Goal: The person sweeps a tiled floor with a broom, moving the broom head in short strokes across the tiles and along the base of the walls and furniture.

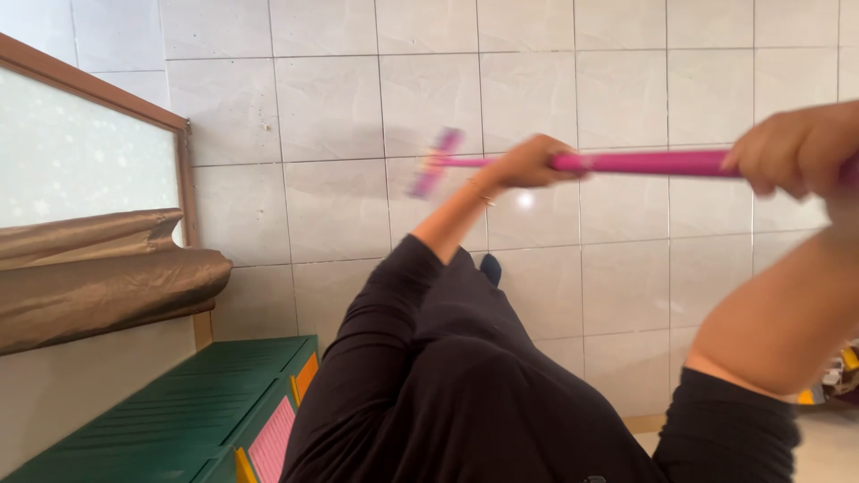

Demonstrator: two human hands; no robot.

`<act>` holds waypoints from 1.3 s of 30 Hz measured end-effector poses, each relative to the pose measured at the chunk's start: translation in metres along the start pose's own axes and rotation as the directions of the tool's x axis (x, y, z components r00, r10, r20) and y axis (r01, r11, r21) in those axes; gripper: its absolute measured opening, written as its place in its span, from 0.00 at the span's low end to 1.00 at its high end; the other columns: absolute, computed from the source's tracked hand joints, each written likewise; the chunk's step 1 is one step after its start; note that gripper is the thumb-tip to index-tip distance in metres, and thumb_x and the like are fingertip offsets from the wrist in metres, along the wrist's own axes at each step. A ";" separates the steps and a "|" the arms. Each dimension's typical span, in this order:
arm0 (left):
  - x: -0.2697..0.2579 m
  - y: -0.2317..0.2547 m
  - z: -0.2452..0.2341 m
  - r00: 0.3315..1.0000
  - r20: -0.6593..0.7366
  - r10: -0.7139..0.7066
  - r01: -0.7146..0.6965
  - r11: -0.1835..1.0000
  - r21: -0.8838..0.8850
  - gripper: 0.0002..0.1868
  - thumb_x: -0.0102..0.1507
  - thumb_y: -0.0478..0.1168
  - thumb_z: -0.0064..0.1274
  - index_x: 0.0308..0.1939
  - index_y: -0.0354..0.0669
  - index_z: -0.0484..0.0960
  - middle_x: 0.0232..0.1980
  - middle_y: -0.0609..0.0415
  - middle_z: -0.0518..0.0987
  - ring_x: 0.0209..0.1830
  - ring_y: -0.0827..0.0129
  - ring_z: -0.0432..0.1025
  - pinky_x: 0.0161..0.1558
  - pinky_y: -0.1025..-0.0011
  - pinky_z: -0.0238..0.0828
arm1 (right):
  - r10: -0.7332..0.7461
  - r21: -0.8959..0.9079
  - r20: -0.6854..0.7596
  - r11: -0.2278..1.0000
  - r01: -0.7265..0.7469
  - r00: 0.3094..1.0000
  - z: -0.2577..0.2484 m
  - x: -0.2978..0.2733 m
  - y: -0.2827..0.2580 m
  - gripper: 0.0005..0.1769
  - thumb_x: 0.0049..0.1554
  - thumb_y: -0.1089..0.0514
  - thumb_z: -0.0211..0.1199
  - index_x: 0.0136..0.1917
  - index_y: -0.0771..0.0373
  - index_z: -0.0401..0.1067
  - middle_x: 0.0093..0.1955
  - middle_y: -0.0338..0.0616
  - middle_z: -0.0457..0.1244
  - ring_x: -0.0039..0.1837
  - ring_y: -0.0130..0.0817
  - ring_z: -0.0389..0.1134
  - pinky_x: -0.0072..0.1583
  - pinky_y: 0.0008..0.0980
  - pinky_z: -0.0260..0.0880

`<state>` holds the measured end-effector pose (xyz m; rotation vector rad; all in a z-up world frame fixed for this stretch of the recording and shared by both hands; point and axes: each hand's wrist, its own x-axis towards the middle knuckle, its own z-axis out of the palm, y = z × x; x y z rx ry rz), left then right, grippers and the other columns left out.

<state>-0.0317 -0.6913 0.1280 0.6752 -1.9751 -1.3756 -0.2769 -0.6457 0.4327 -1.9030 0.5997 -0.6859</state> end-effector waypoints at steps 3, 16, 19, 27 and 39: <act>0.011 -0.002 0.034 0.988 -0.003 0.156 -0.155 0.977 -0.144 0.10 0.62 0.44 0.61 0.35 0.40 0.83 0.30 0.50 0.80 0.28 0.68 0.72 0.33 0.67 0.69 | 0.431 -0.199 0.155 0.895 -0.399 0.889 0.044 0.046 -0.033 0.16 0.62 0.49 0.56 0.36 0.57 0.71 0.26 0.41 0.55 0.29 0.29 0.55 0.35 0.36 0.60; -0.197 -0.199 -0.173 0.936 -0.160 -0.313 0.349 0.766 0.540 0.13 0.60 0.41 0.56 0.22 0.40 0.75 0.27 0.37 0.73 0.26 0.43 0.66 0.30 0.55 0.64 | -0.060 0.452 -0.084 0.887 0.092 0.995 0.186 0.115 0.175 0.18 0.51 0.52 0.65 0.42 0.74 0.73 0.42 0.54 0.67 0.53 0.49 0.69 0.69 0.55 0.68; -0.233 -0.207 -0.206 0.908 -0.154 -0.390 0.409 0.744 0.528 0.06 0.57 0.38 0.55 0.25 0.42 0.79 0.30 0.40 0.78 0.30 0.45 0.72 0.34 0.55 0.67 | -0.040 0.532 -0.103 0.842 0.089 0.994 0.250 0.112 0.225 0.15 0.53 0.53 0.62 0.39 0.69 0.69 0.38 0.48 0.64 0.47 0.42 0.67 0.71 0.53 0.66; -0.112 -0.107 -0.151 0.970 -0.199 -0.140 0.189 0.949 0.251 0.09 0.47 0.31 0.49 0.31 0.42 0.78 0.27 0.43 0.73 0.26 0.48 0.68 0.31 0.57 0.65 | -0.117 0.308 -0.121 0.939 0.150 0.986 0.108 0.095 0.113 0.18 0.60 0.50 0.58 0.42 0.70 0.74 0.39 0.51 0.67 0.45 0.43 0.69 0.57 0.49 0.73; -0.044 -0.099 -0.061 0.975 -0.090 0.201 -0.197 0.979 0.051 0.09 0.49 0.28 0.49 0.34 0.34 0.75 0.31 0.40 0.75 0.32 0.50 0.71 0.38 0.55 0.67 | 0.495 -0.394 0.203 0.831 -0.392 0.845 0.159 0.209 -0.045 0.16 0.51 0.57 0.58 0.24 0.63 0.65 0.19 0.40 0.54 0.24 0.31 0.52 0.31 0.34 0.54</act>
